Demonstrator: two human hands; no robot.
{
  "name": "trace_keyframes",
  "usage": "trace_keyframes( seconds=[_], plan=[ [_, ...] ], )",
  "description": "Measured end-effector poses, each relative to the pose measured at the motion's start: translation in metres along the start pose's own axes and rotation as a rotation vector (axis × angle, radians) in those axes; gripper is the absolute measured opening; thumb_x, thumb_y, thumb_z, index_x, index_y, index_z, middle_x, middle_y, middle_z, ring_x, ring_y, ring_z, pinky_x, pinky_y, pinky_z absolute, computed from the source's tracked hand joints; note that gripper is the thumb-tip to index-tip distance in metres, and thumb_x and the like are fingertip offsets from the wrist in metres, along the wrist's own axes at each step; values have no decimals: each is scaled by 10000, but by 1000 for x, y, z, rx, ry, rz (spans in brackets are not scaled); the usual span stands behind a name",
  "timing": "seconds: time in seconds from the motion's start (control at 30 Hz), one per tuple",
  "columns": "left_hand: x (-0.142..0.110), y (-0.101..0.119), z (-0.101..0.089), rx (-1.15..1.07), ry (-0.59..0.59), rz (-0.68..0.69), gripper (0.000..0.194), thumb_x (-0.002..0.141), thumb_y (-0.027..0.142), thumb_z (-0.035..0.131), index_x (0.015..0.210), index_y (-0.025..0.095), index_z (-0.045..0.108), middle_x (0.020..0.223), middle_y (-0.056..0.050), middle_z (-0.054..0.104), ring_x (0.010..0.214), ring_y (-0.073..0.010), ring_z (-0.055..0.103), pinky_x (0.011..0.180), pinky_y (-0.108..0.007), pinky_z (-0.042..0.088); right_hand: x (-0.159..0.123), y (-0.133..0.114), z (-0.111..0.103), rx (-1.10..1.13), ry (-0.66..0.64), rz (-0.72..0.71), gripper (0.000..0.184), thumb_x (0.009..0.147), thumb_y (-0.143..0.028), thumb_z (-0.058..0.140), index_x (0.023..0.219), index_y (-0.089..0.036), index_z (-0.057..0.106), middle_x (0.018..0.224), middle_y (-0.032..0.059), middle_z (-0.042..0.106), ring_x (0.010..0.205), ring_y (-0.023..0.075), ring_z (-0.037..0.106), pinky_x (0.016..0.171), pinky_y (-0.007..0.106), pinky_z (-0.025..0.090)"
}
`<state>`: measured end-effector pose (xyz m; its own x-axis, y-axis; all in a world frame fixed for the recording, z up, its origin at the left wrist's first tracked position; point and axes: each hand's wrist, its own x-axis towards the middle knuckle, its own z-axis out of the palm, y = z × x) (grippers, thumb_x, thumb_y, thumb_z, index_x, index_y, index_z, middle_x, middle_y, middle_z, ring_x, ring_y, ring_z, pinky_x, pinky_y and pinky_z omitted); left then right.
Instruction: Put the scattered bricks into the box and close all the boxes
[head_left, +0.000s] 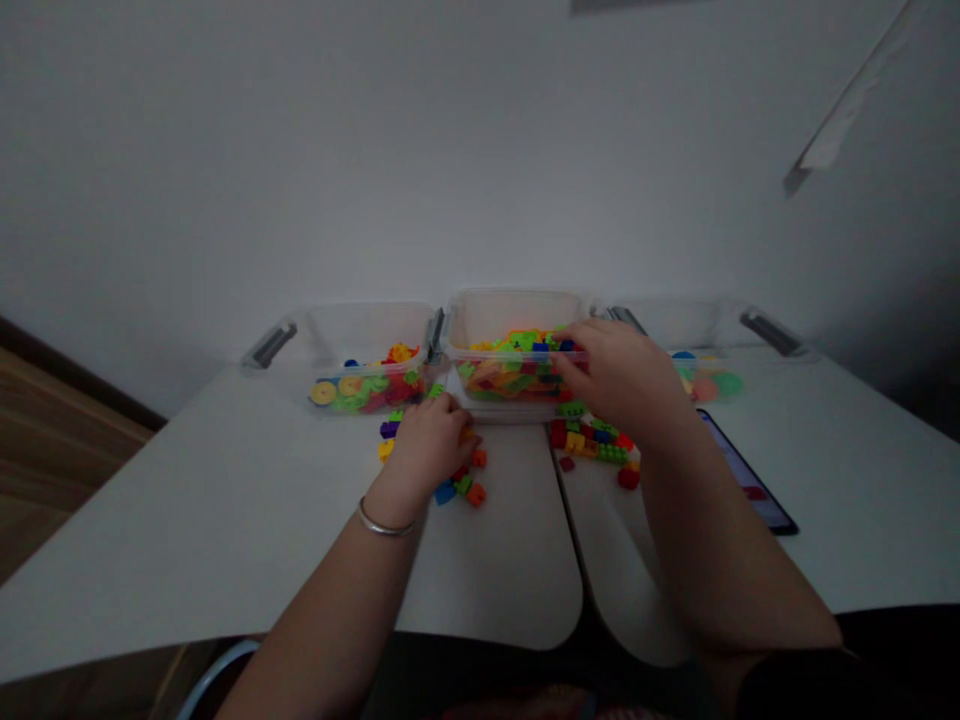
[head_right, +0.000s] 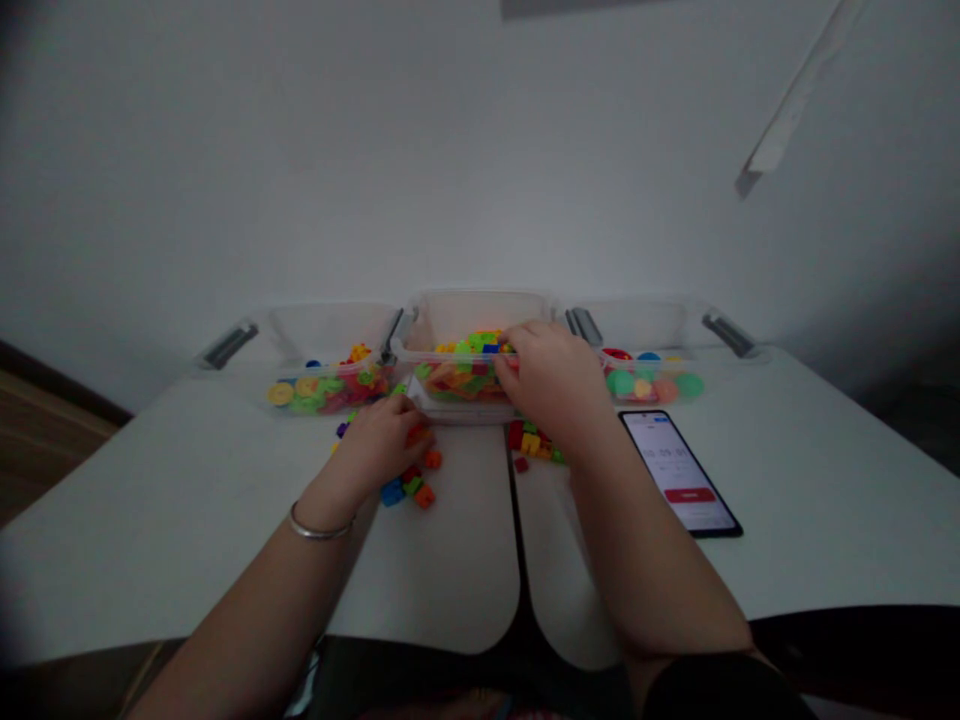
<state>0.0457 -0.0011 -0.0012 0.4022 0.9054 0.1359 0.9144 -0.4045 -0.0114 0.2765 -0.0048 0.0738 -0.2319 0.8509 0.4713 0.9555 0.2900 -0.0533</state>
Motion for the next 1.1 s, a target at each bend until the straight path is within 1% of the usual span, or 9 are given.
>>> trace_keyframes(
  seconds=[0.13, 0.23, 0.4, 0.57, 0.67, 0.77, 0.9, 1.0, 1.1],
  plan=[
    [-2, -2, 0, 8, -66, -31, 280, 838, 327, 585, 1044, 204, 729, 960, -123, 657, 909, -295, 636, 759, -391, 475, -4, -6, -4, 111, 77, -39, 296, 915, -320, 488, 1053, -156, 693, 1078, 127, 706, 1007, 275, 620, 850, 378, 443],
    [-2, -2, 2, -6, -80, -16, 277, 846, 280, 557, 1059, 205, 717, 953, -116, 678, 872, -276, 649, 742, -373, 474, -5, -12, -5, 182, 71, -63, 283, 920, -320, 490, 1032, -165, 700, 1051, 104, 716, 982, 253, 629, 830, 355, 440],
    [-2, 6, 4, 51, -38, 22, 230, 858, 210, 512, 962, 181, 715, 928, -120, 677, 858, -268, 642, 728, -367, 475, -4, -24, -6, 259, -63, -109, 282, 924, -333, 489, 1015, -199, 720, 973, 70, 736, 857, 210, 651, 737, 315, 436],
    [-1, 11, 3, 48, -64, 48, 244, 872, 204, 501, 1003, 181, 706, 949, -115, 667, 876, -262, 636, 722, -357, 476, -5, -33, -2, 322, -146, -188, 269, 929, -315, 503, 1066, -222, 715, 1020, 49, 741, 932, 199, 657, 788, 305, 450],
    [1, 10, 1, -5, -46, 39, 225, 867, 227, 528, 997, 174, 704, 939, -110, 662, 870, -258, 632, 742, -367, 478, -6, -36, 2, 295, -199, -208, 291, 927, -338, 506, 1104, -213, 701, 1058, 60, 734, 984, 221, 654, 797, 325, 469],
    [4, 7, 2, -224, 30, 30, 214, 846, 248, 583, 1013, 173, 693, 955, -94, 656, 866, -233, 619, 750, -347, 477, -6, -37, 5, 276, -235, -216, 323, 931, -360, 497, 1143, -206, 685, 1110, 70, 724, 1023, 241, 653, 809, 350, 488],
    [10, 6, 9, -749, 131, 1, 266, 837, 318, 614, 1056, 175, 664, 891, -48, 650, 777, -174, 592, 705, -302, 473, -5, -37, 8, 290, -273, -247, 302, 922, -348, 522, 1134, -206, 684, 1164, 61, 710, 1053, 239, 651, 842, 352, 498],
    [13, 8, 12, -1116, 154, -51, 314, 818, 362, 619, 1055, 156, 628, 881, -43, 656, 764, -161, 596, 690, -293, 477, -5, -36, 10, 276, -298, -283, 291, 926, -366, 527, 1118, -215, 686, 1150, 62, 715, 1068, 243, 647, 859, 360, 498],
    [14, 10, 10, -1400, 151, -52, 300, 766, 358, 673, 981, 161, 606, 890, -30, 665, 801, -147, 615, 725, -276, 487, -5, -36, 13, 284, -299, -292, 282, 926, -356, 531, 1134, -226, 671, 1166, 55, 709, 1074, 241, 644, 857, 358, 499]
  ],
)
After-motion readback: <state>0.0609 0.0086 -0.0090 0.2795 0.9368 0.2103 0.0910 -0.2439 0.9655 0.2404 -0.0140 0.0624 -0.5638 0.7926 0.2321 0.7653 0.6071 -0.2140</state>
